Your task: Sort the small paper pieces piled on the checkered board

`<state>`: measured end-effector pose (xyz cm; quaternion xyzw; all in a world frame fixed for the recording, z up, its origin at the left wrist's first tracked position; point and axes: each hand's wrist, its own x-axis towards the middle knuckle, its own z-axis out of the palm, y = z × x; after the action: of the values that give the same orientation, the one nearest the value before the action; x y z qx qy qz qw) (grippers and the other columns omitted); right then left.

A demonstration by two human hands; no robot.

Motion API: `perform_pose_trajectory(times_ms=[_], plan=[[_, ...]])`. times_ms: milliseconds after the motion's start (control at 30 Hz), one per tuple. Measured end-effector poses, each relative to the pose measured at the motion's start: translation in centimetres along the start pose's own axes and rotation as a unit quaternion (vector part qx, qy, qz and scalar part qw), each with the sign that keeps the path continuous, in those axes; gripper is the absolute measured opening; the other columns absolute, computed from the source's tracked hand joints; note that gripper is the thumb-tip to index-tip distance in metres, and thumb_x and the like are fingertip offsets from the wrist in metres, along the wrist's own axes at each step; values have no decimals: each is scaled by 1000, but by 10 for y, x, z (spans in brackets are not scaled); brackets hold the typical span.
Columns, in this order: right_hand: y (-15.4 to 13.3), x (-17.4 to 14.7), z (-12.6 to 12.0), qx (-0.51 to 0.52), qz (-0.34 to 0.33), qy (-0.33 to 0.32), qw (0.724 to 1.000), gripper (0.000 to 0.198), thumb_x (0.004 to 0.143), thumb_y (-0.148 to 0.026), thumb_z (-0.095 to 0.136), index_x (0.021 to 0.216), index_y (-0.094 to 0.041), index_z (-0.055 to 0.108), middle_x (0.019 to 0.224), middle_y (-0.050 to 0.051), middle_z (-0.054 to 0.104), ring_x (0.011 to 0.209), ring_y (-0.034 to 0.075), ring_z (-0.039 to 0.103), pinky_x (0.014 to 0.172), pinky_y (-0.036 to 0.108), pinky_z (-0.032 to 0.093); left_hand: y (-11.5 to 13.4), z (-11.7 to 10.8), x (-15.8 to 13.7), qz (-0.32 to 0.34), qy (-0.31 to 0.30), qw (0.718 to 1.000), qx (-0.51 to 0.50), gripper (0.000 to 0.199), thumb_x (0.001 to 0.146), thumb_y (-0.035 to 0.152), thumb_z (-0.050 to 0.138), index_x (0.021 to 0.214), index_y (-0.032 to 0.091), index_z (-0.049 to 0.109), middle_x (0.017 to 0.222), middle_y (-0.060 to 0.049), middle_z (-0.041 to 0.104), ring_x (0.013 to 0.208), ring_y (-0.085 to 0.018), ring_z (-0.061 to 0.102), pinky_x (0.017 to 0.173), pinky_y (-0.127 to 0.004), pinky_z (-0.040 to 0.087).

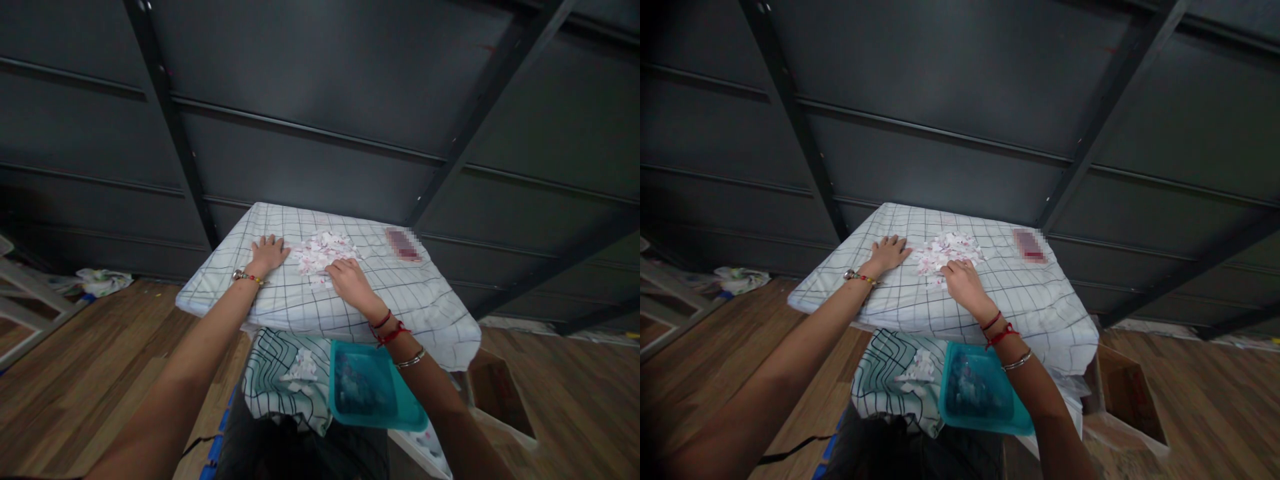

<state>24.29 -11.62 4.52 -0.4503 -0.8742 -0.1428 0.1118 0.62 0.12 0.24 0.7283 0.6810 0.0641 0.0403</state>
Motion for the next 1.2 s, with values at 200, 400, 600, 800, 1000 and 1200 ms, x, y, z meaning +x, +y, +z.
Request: perform_pose_trajectory(times_ms=[200,400,600,800,1000,1200], plan=[[1,-3,0,15,-36,-3,999,23,89,-11,42,98,-15,63,91,8,61,89,20,51,85,33,30,-2,3,3,4,5,1000,-7,66,88,57,16,142,23,32,152,-10,22,137,-36,17,105,-60,20],[5,2,5,-13,6,-3,1000,22,89,-11,42,96,-14,63,91,9,61,90,21,51,84,34,29,-1,2,2,5,7,1000,-8,65,89,56,16,142,23,33,152,-10,23,137,-37,18,104,-60,21],[5,3,2,-12,11,-3,1000,23,90,-11,40,97,-15,62,92,8,62,92,21,51,83,34,29,-2,5,4,6,8,1000,-12,65,88,57,17,142,22,33,152,-11,22,137,-37,17,104,-61,20],[3,5,4,-30,3,-15,999,22,90,-11,41,94,-14,62,91,8,62,91,21,52,83,34,28,-2,4,4,5,8,1000,-7,65,89,56,16,142,22,33,152,-11,22,137,-37,18,104,-60,20],[8,7,3,-41,44,-4,998,23,89,-9,40,95,-14,62,93,9,62,91,21,52,81,35,29,0,1,1,5,3,1000,7,65,89,55,15,142,23,32,152,-10,21,137,-36,18,104,-59,21],[4,0,1,-19,31,-6,999,23,90,-12,42,100,-14,62,95,8,62,95,21,52,83,34,29,-1,2,1,5,11,1000,0,64,89,56,17,141,23,34,151,-10,24,136,-37,19,104,-59,21]])
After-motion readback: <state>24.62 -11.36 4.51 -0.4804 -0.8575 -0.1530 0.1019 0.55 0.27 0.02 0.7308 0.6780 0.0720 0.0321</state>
